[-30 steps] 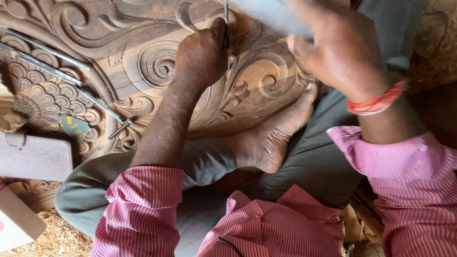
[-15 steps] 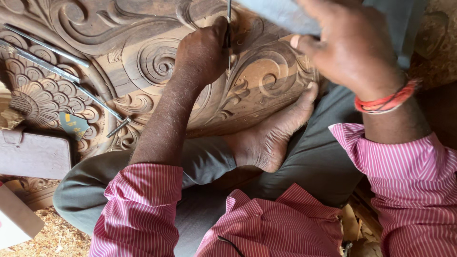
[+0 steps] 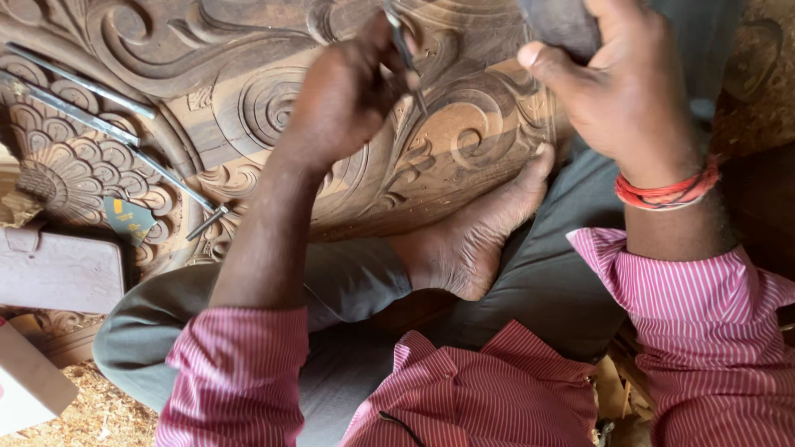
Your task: The person is carving a decorative design into a large piece of wood. They use a chisel and a wooden mallet to carefully shape the intricate patterns on the wood's surface.
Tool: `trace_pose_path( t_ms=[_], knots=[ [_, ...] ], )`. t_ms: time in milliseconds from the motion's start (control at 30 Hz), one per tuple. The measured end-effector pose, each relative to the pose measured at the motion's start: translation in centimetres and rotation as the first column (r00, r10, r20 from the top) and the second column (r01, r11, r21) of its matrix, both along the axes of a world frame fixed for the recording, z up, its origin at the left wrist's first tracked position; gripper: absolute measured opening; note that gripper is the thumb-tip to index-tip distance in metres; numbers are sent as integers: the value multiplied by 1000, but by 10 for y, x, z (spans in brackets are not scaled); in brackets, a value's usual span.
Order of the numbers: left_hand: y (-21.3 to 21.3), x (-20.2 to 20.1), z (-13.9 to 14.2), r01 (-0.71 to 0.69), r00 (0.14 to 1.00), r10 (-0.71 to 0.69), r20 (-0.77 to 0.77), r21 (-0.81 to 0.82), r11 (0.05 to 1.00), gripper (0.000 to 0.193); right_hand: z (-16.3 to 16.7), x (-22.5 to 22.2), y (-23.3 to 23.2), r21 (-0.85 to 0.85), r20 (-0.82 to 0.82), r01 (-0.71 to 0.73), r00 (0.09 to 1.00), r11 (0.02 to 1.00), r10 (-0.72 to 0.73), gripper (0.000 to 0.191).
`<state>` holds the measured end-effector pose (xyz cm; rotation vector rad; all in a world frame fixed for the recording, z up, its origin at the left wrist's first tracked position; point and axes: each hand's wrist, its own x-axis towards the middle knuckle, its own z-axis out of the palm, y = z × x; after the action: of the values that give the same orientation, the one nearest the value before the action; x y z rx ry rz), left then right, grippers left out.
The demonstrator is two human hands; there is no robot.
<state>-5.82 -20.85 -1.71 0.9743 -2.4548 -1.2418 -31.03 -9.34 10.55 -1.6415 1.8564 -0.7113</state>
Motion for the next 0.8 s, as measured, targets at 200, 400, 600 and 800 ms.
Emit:
trace_pose_path(
  t_ms=[200, 400, 600, 800],
  knots=[
    [-9, 3, -5, -29, 997, 40, 68, -154, 988, 23, -5, -4, 11, -130, 89, -22, 995, 991, 34, 32],
    [5, -3, -18, 3, 967, 31, 253, -134, 991, 34, -5, -2, 15, -138, 103, -61, 992, 989, 75, 35],
    [12, -8, -12, 6, 948, 29, 318, -109, 994, 27, -7, 0, 10, -156, 67, -48, 996, 987, 59, 28],
    [13, -9, -5, 17, 952, 10, 305, -85, 996, 28, -4, 20, -5, -78, -244, -114, 965, 990, 92, 43]
  ],
)
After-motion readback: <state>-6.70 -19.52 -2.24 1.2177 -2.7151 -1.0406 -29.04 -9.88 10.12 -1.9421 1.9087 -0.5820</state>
